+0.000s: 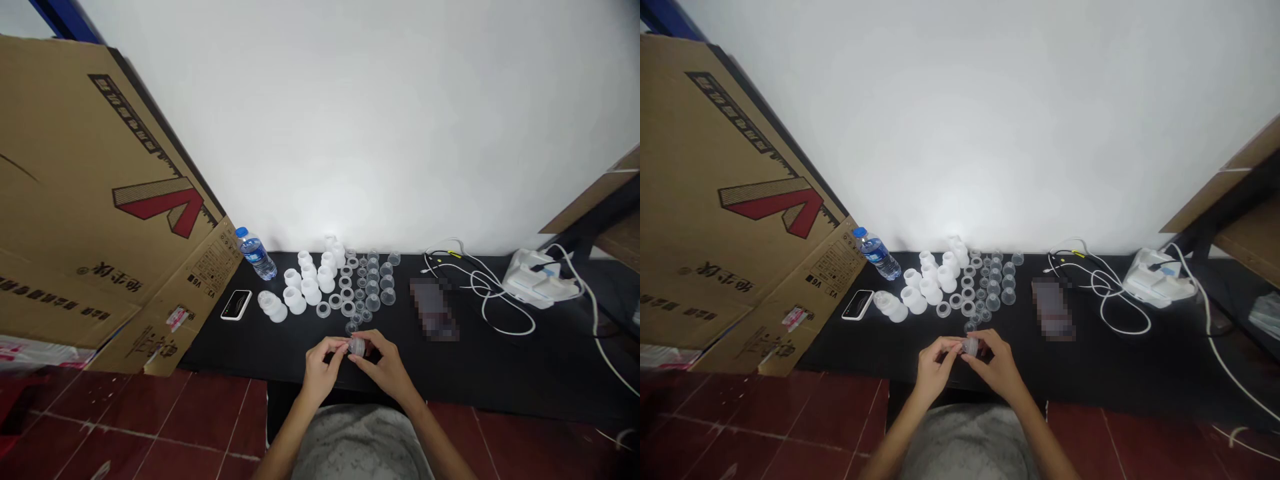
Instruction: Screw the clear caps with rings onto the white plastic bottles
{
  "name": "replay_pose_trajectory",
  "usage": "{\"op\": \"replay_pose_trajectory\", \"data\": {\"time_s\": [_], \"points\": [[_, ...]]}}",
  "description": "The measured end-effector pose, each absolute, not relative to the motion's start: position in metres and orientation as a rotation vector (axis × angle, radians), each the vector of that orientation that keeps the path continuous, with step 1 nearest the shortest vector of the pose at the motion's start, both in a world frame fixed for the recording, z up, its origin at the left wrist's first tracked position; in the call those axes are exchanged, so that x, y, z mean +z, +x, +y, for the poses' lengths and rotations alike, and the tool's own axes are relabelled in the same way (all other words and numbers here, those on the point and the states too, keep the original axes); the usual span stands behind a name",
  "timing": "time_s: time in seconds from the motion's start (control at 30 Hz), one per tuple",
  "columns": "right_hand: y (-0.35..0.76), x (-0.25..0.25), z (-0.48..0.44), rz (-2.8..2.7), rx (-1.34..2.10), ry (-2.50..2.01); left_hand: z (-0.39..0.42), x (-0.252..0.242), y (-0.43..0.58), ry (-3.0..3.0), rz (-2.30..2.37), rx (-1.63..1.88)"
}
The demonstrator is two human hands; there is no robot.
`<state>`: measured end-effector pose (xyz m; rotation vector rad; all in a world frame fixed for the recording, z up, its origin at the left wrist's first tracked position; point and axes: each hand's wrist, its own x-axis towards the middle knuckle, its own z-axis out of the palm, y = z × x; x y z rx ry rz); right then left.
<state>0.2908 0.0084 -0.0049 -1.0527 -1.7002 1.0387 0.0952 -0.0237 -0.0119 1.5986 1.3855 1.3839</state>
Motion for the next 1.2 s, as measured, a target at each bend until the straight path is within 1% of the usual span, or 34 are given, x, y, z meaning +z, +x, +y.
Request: {"op": "replay_pose_trajectory", "data": {"time_s": [0.13,0.27,0.47,0.67,0.73,0.83,0.9,1.2], "points": [[0.294,-0.002,0.01,-1.755,1.049,-1.017,-0.021,-0.01,0.096,1.576,1.391,1.355],[0.294,-0.005,0.008,-1.654,1.068,-1.045,-0.018,-0.008,0.093,1.631,1.43,1.333],[0.296,-0.014,0.009,-1.394,1.213,-1.103,-0.01,-0.007,0.062,1.789,1.714,1.448],[0.296,-0.019,0.012,-1.4,1.264,-1.09,0.001,0.015,0.032,1.906,1.902,1.471],[0.296,-0.021,0.012,-1.392,1.278,-1.087,0.009,0.026,0.03,1.944,1.91,1.396],[0.295,-0.023,0.013,-1.387,1.276,-1.095,0.024,0.036,0.032,2.004,1.946,1.166],[0.295,-0.023,0.014,-1.379,1.273,-1.1,0.032,0.038,0.035,2.033,1.988,1.073],[0.295,-0.022,0.015,-1.376,1.272,-1.093,0.034,0.045,0.036,2.068,2.093,1.135]]}}
